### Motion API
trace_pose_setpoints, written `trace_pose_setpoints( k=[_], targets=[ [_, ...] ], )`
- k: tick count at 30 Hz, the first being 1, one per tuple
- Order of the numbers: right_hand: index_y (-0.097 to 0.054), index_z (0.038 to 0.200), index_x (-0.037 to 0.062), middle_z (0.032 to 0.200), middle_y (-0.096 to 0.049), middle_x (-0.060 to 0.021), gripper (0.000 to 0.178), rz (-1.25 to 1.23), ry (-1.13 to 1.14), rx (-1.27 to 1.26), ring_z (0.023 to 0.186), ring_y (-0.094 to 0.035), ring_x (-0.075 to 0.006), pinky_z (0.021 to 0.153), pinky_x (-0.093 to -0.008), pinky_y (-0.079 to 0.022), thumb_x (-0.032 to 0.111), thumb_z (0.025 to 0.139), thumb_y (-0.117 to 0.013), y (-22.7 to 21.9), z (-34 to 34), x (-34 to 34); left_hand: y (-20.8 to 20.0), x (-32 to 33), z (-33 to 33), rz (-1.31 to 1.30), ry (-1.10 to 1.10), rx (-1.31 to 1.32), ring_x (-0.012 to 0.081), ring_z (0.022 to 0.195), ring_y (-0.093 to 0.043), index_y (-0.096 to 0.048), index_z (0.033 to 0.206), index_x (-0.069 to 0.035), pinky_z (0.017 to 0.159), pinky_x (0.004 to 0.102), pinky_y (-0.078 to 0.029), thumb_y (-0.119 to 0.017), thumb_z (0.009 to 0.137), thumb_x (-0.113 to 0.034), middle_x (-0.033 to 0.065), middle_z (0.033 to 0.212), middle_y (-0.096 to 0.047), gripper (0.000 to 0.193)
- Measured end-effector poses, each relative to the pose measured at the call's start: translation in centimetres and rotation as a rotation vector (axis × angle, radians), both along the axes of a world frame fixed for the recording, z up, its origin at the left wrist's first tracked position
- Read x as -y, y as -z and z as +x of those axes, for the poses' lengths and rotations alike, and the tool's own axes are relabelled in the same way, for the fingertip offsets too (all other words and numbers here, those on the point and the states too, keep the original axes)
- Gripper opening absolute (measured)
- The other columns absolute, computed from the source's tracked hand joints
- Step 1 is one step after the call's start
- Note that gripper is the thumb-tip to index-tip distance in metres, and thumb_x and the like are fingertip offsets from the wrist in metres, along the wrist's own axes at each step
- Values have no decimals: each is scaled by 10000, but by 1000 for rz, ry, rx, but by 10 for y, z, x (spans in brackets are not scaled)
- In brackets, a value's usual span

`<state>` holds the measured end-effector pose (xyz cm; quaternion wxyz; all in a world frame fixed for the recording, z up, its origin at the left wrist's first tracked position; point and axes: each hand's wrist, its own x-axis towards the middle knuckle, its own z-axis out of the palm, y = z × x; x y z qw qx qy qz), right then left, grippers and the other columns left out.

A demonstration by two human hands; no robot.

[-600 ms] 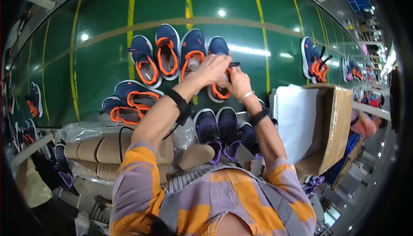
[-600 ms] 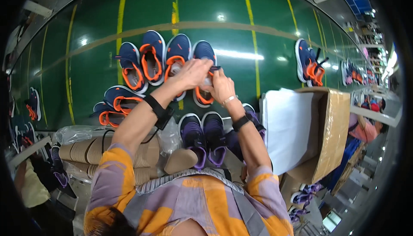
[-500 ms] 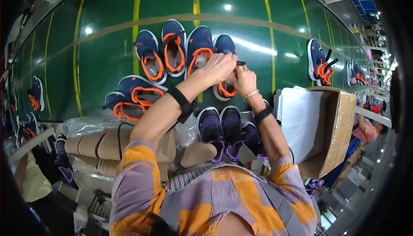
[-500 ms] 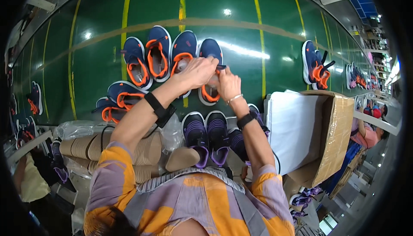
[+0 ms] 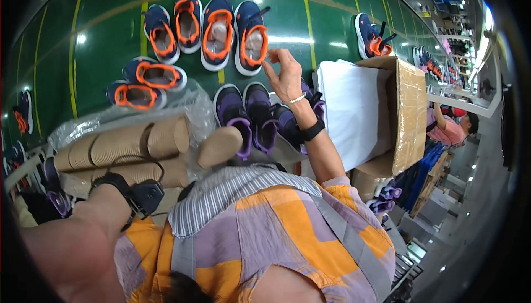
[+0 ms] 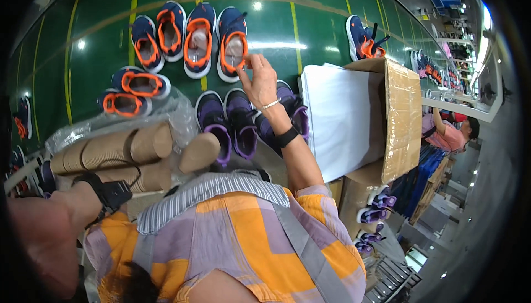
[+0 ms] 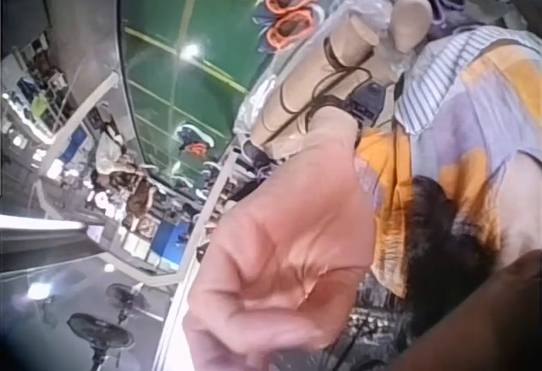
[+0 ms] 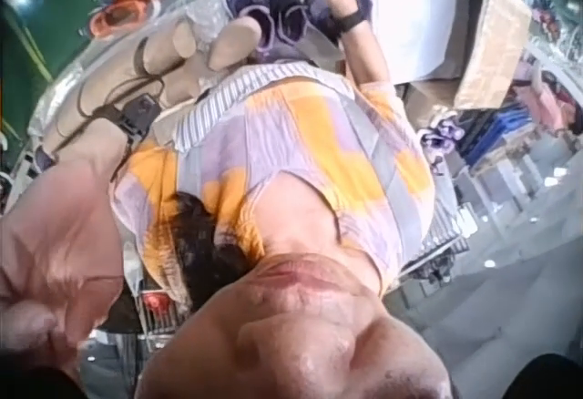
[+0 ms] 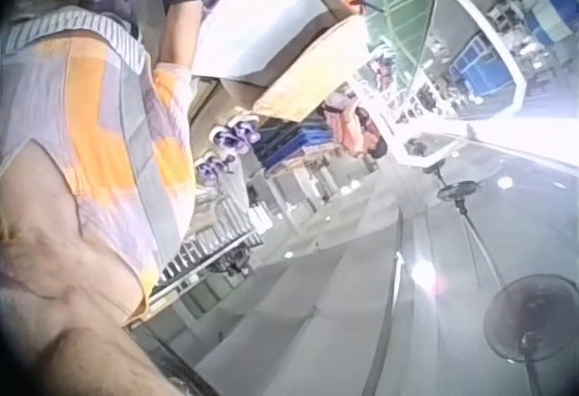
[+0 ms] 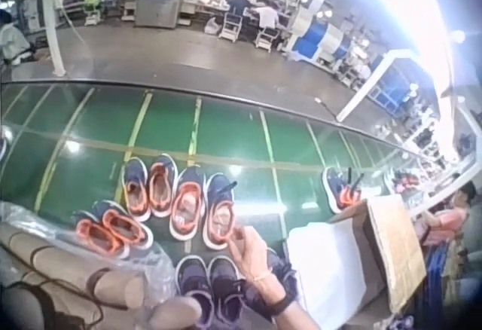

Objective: Insert shoe lasts and paper stuffing into shoes on a production line.

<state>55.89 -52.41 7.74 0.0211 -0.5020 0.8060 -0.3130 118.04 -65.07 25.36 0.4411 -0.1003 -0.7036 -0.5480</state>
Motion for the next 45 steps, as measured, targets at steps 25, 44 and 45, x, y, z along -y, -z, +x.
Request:
trace_pose_setpoints(
  k=[25,44,45],
  targets=[
    [-476,1117,39,1004,-518,-176,608,302,-208,124,950,-514,-370,811,-417,-444,118,596,-777,7,174,-91,185,-130,-294,-56,67,39,290,915,-565,-549,953,-5,836,374,-451,-558,797,-97,139,1009,-570,181],
    [-227,1301,-58,1176,-478,-315,581,216,-465,435,1066,-499,-463,937,-443,-394,63,829,-543,21,305,-113,83,-168,-161,-400,-257,-295,280,958,-561,-523,1038,-10,864,383,-443,-577,801,-96,147,1053,-570,258],
    [-262,1280,-69,1168,-476,-318,590,325,-558,414,1060,-496,-462,935,-451,-388,105,813,-578,34,303,-106,73,-154,-174,-419,-223,-347,279,960,-561,-521,1042,-10,866,383,-443,-578,801,-96,147,1056,-570,262]
  ],
)
